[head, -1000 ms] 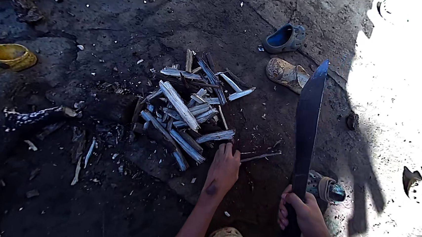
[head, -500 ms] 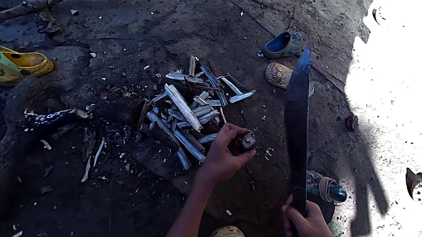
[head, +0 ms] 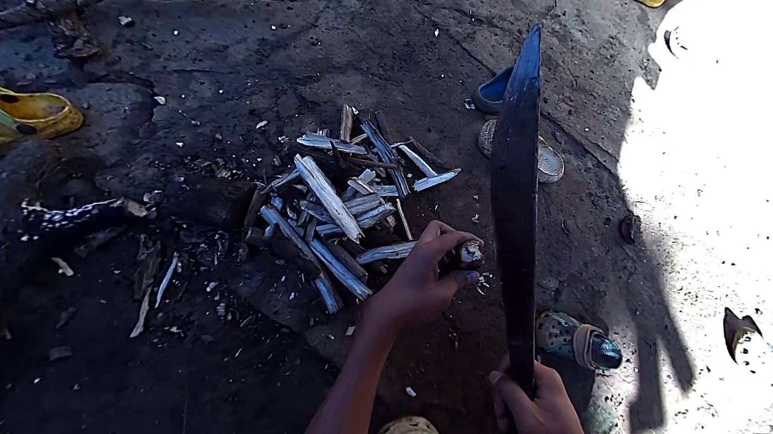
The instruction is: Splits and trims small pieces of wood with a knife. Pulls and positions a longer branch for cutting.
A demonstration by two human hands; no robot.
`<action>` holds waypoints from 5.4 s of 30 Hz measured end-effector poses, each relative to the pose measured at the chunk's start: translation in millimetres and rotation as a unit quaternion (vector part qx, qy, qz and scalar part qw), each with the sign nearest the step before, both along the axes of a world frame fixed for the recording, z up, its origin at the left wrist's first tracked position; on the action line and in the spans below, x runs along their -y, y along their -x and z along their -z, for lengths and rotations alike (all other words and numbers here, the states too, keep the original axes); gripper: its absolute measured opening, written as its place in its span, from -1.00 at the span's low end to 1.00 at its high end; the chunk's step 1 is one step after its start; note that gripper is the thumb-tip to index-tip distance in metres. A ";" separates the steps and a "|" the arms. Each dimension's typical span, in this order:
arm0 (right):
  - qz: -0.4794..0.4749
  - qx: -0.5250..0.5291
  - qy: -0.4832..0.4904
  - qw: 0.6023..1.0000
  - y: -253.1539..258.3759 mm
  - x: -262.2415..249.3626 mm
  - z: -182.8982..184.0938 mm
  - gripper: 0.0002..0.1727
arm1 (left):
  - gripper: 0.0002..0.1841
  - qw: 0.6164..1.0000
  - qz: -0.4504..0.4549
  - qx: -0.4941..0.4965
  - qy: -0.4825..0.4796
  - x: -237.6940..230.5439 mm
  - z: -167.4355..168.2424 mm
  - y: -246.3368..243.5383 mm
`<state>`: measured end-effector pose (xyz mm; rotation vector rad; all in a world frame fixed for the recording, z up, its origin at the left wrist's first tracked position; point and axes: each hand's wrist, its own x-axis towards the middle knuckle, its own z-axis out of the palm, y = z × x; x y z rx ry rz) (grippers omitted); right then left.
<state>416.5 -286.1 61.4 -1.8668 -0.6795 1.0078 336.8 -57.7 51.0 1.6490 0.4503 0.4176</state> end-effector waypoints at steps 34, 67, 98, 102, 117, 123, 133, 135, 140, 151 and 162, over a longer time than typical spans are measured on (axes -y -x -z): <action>0.017 0.031 0.026 0.999 0.5 -12.1 10.3 -0.87 | -0.57 1.000 0.005 -0.018 0.003 6.9 10.1 -15.1; 0.066 0.171 -0.019 0.983 14.7 -4.4 10.3 -0.84 | -0.69 0.947 -0.251 0.026 -0.199 79.9 21.0 -44.9; 0.116 -0.012 -0.204 0.972 -18.7 0.1 7.1 -0.80 | -0.73 0.947 -0.304 -0.082 -0.068 32.1 14.8 80.3; 0.107 0.023 -0.111 0.988 -29.8 15.4 17.1 -0.83 | -0.81 0.944 -0.320 -0.071 -0.025 31.2 11.5 86.7; 0.123 -0.002 -0.052 0.991 -45.3 8.8 -12.3 -0.81 | -0.81 0.934 -0.330 -0.131 0.031 13.8 4.7 122.5; 0.144 -0.085 0.061 0.984 -46.4 -1.3 21.5 -0.79 | -0.81 0.936 -0.321 -0.139 0.022 12.9 3.7 127.8; 0.171 -0.112 0.119 0.972 -57.7 -4.4 45.4 -0.73 | -0.83 0.946 -0.288 -0.150 0.012 11.8 1.7 119.9; 0.168 -0.110 0.115 0.973 -67.5 -10.8 45.9 -0.73 | -0.83 0.944 -0.288 -0.164 0.014 12.1 2.8 119.8; 0.178 -0.119 0.125 0.969 -98.6 -46.1 35.7 -0.62 | -0.82 0.945 -0.287 -0.155 0.010 10.5 -3.1 121.2; 0.050 0.000 -0.049 0.998 -51.1 -26.4 61.9 -0.83 | -0.78 0.935 -0.296 -0.193 -0.002 19.5 1.2 146.7; 0.115 -0.016 0.082 0.990 -46.7 -7.6 79.8 -0.77 | -0.79 0.932 -0.300 -0.206 0.008 11.2 9.3 154.3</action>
